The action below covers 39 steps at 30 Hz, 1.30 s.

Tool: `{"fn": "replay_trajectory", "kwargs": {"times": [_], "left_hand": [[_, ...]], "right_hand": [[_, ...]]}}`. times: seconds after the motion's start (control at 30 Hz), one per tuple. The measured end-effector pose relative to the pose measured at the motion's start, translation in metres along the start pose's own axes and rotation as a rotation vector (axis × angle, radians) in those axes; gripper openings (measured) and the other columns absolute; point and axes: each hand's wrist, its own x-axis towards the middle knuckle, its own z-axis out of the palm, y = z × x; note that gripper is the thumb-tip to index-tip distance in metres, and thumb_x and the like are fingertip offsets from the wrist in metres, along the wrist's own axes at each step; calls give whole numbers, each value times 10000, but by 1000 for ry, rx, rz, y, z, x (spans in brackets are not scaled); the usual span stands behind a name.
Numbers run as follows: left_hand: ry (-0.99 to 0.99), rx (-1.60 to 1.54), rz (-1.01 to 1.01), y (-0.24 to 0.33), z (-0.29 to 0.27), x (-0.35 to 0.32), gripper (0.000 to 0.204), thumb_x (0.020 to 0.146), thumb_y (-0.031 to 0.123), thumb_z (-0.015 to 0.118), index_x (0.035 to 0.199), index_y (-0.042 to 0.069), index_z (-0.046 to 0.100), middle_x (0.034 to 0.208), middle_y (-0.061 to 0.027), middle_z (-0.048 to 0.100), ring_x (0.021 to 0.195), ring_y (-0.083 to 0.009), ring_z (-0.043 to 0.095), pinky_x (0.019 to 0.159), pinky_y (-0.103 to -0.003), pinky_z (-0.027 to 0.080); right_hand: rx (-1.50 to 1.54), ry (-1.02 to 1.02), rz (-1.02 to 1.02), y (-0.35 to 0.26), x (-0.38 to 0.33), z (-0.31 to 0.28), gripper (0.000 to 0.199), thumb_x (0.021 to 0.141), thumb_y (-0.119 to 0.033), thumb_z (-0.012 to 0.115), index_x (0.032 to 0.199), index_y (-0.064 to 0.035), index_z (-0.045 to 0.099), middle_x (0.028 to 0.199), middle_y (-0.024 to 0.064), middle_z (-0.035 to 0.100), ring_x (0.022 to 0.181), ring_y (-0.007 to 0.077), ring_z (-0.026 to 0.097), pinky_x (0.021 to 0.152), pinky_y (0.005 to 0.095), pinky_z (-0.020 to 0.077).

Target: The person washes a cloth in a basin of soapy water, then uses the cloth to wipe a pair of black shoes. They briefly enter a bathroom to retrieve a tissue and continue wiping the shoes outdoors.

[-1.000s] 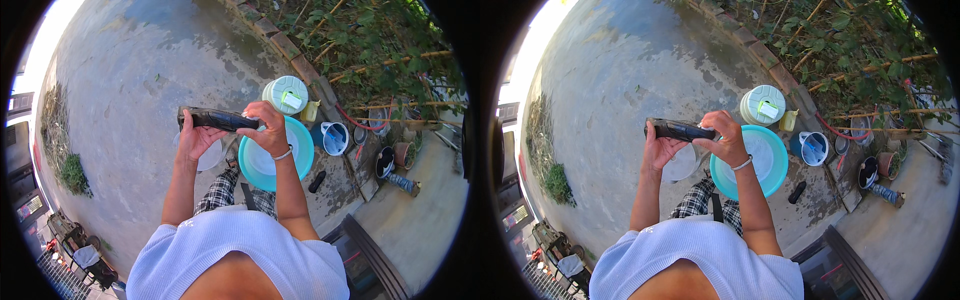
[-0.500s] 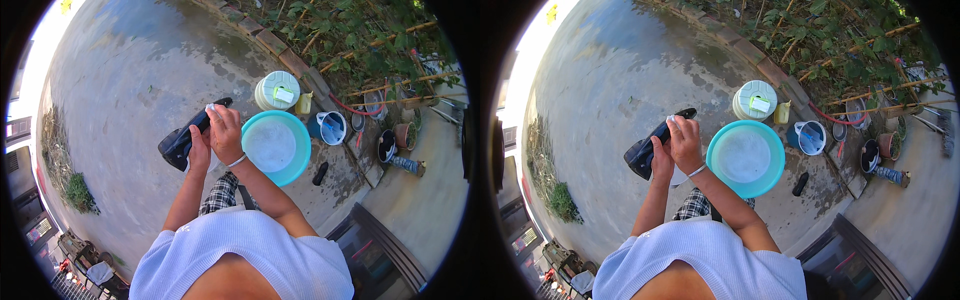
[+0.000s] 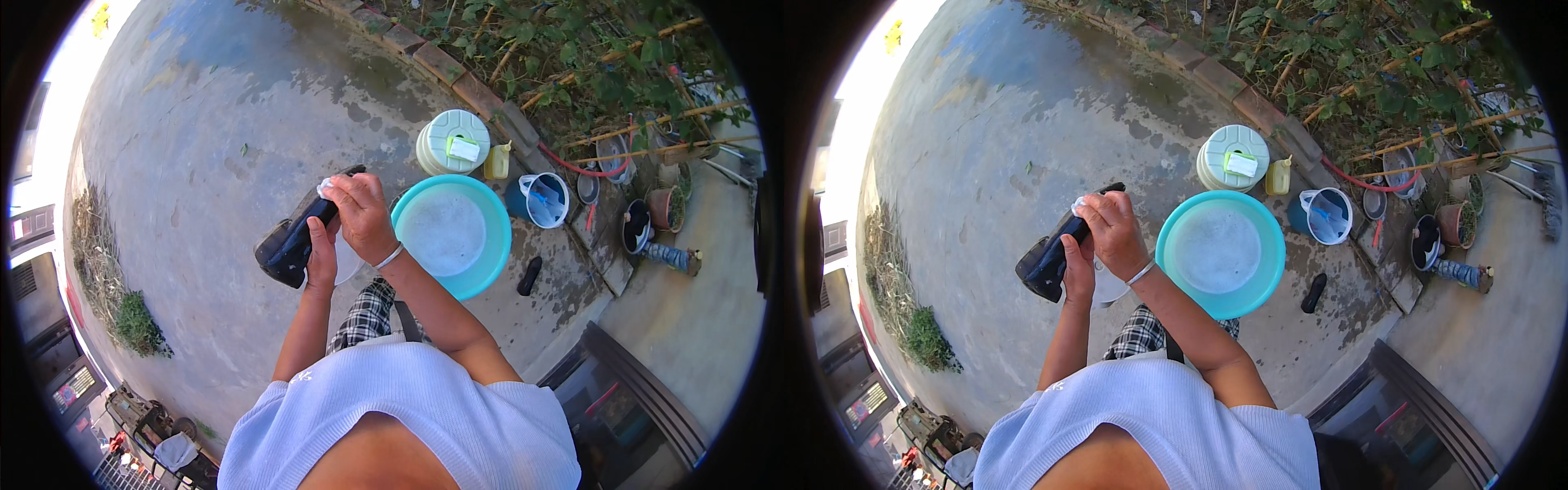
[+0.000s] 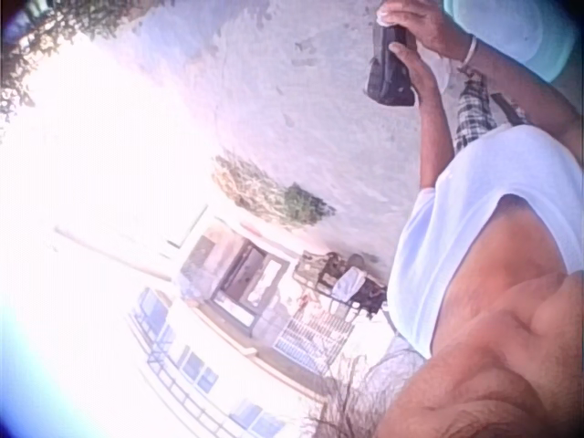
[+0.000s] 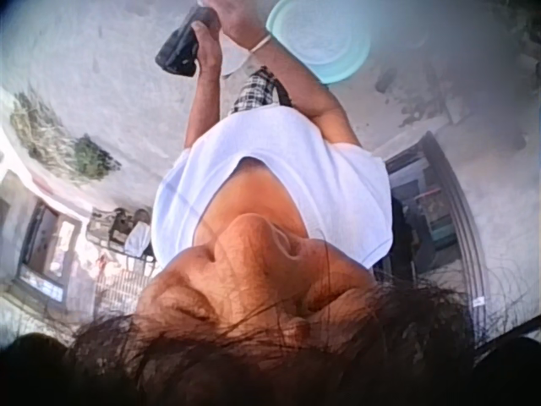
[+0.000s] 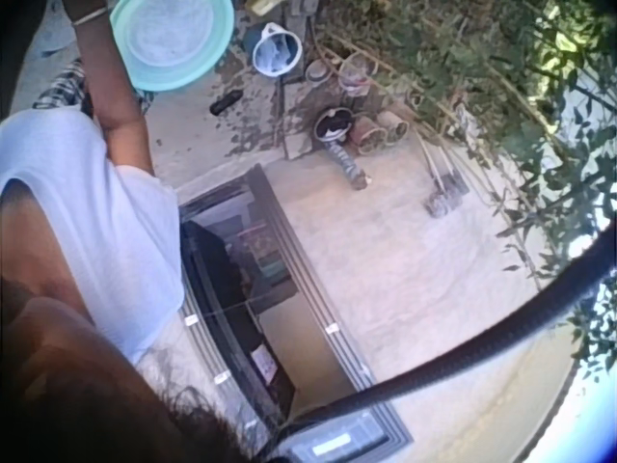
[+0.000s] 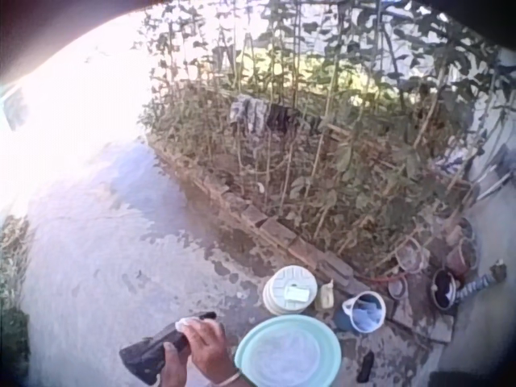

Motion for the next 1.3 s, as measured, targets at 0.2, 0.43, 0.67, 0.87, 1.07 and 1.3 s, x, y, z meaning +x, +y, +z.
{"fn": "replay_trajectory", "kwargs": {"times": [0.2,0.43,0.67,0.87,1.07,1.3], "left_hand": [[-69,73,17,6,-4,8,671,939,509,286,1310,-49,326,1301,-172,436,1223,-267,424,1065,-369,288],[-98,-8,33,-6,-23,14,651,939,505,310,1314,-25,343,1277,-145,467,1189,-245,454,1044,-354,297],[-29,60,78,-1,-22,8,636,944,489,296,1308,-30,353,1250,-174,485,1193,-267,453,1050,-358,307],[59,446,-22,-9,-40,7,670,938,523,255,1308,-27,352,1304,-176,436,1219,-263,425,1047,-361,302],[-39,244,34,-32,-74,18,625,942,467,346,1303,-42,351,1306,-176,433,1251,-250,383,1037,-336,301],[147,478,126,-23,-58,12,400,891,309,557,1159,12,546,1148,-123,572,1062,-240,540,923,-344,402]], "right_hand": [[21,60,88,1,1,8,213,741,61,577,931,-22,628,1007,78,592,903,267,517,754,347,457],[-87,91,184,33,-3,15,220,748,35,575,952,-30,625,1021,87,591,899,279,512,778,353,442],[27,19,42,10,0,20,247,724,21,584,965,-11,624,1034,86,585,912,284,504,781,355,448],[26,27,70,3,-2,27,218,738,8,592,952,-20,629,1031,84,588,900,282,510,777,357,452],[-15,-13,61,23,-5,24,258,703,21,604,958,-16,622,1042,77,588,917,281,505,795,356,454],[89,-73,-47,-7,-9,32,268,694,-7,607,962,-2,618,1021,83,583,917,281,497,793,359,457]]}}
